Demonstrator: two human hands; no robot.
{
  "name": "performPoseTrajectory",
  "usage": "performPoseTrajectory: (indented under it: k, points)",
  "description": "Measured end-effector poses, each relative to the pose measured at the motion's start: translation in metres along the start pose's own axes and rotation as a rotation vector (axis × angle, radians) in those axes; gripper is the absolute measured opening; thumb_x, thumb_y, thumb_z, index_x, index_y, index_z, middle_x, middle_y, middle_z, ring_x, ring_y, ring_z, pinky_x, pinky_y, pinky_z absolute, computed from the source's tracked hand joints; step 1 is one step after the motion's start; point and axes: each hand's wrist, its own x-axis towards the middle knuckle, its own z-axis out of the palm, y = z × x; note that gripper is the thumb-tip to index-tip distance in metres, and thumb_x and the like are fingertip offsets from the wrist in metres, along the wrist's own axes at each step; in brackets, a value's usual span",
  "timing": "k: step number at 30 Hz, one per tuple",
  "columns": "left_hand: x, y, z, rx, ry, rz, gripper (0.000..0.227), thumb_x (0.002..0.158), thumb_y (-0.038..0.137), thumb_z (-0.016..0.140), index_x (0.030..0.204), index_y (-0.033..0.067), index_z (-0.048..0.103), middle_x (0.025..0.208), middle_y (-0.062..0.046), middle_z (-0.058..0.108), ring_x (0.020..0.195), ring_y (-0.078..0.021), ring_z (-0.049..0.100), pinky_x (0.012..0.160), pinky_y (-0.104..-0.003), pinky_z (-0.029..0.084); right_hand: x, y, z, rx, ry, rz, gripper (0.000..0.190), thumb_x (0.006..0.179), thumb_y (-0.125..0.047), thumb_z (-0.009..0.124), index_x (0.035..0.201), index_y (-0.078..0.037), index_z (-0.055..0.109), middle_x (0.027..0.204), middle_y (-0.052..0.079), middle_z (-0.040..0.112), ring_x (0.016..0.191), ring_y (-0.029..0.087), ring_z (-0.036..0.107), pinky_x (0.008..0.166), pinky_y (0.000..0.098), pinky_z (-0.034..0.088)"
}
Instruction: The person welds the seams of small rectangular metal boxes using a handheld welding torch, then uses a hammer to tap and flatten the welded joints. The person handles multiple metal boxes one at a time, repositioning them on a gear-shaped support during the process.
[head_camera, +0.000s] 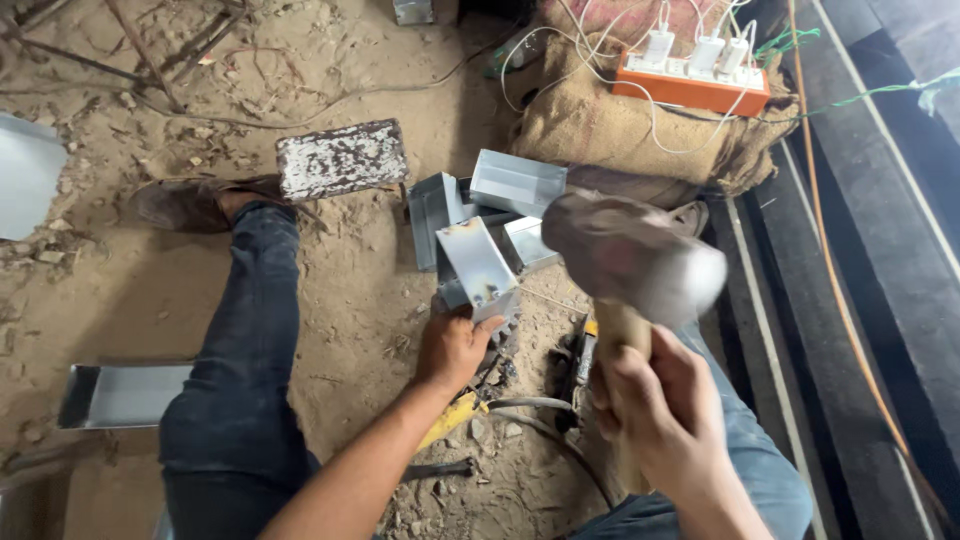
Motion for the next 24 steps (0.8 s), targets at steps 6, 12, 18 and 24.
performPoseTrajectory:
  k: [6,12,18,24]
  points:
    - [-0.001,0.006,-0.008,-0.074,0.208,0.299,0.031,0.089,0.031,0.076,0.093,0.0004,0.077,0.091,-0.020,0.075,0.084,-0.0386,0.068,0.075,-0.048,0.054,0.023,0.005,0.019,-0.446,0.051,0.332,0.028,0.099,-0.029,0.061,0.091,-0.003,0.061,0.064,0.004,0.051,0.051,0.011,0.047,0.044,0.0298,0.036]
    - [-0.002,0.005,-0.004,-0.120,0.220,0.296,0.031,0.092,0.033,0.073,0.092,0.0023,0.077,0.082,-0.017,0.075,0.072,-0.0364,0.070,0.067,-0.046,0.055,0.007,0.000,-0.001,-0.191,0.004,0.132,0.030,0.103,-0.030,0.051,0.090,-0.004,0.059,0.066,0.000,0.055,0.052,0.006,0.047,0.041,0.0249,0.039]
    - [0.002,-0.002,-0.003,-0.052,0.088,0.159,0.042,0.094,0.040,0.070,0.078,0.0017,0.076,0.064,-0.018,0.069,0.055,-0.0355,0.066,0.056,-0.047,0.051,0.021,0.027,0.031,-0.267,0.026,0.332,0.033,0.101,-0.034,0.056,0.090,-0.003,0.058,0.063,0.002,0.048,0.046,0.011,0.042,0.039,0.0283,0.035]
    - [0.006,-0.009,0.007,-0.067,0.262,0.316,0.042,0.095,0.037,0.071,0.071,0.0029,0.074,0.061,-0.015,0.067,0.050,-0.0316,0.063,0.048,-0.043,0.048,0.007,0.003,0.011,-0.227,0.019,0.145,0.035,0.104,-0.034,0.052,0.091,-0.002,0.060,0.067,0.000,0.055,0.054,0.006,0.047,0.043,0.0242,0.040]
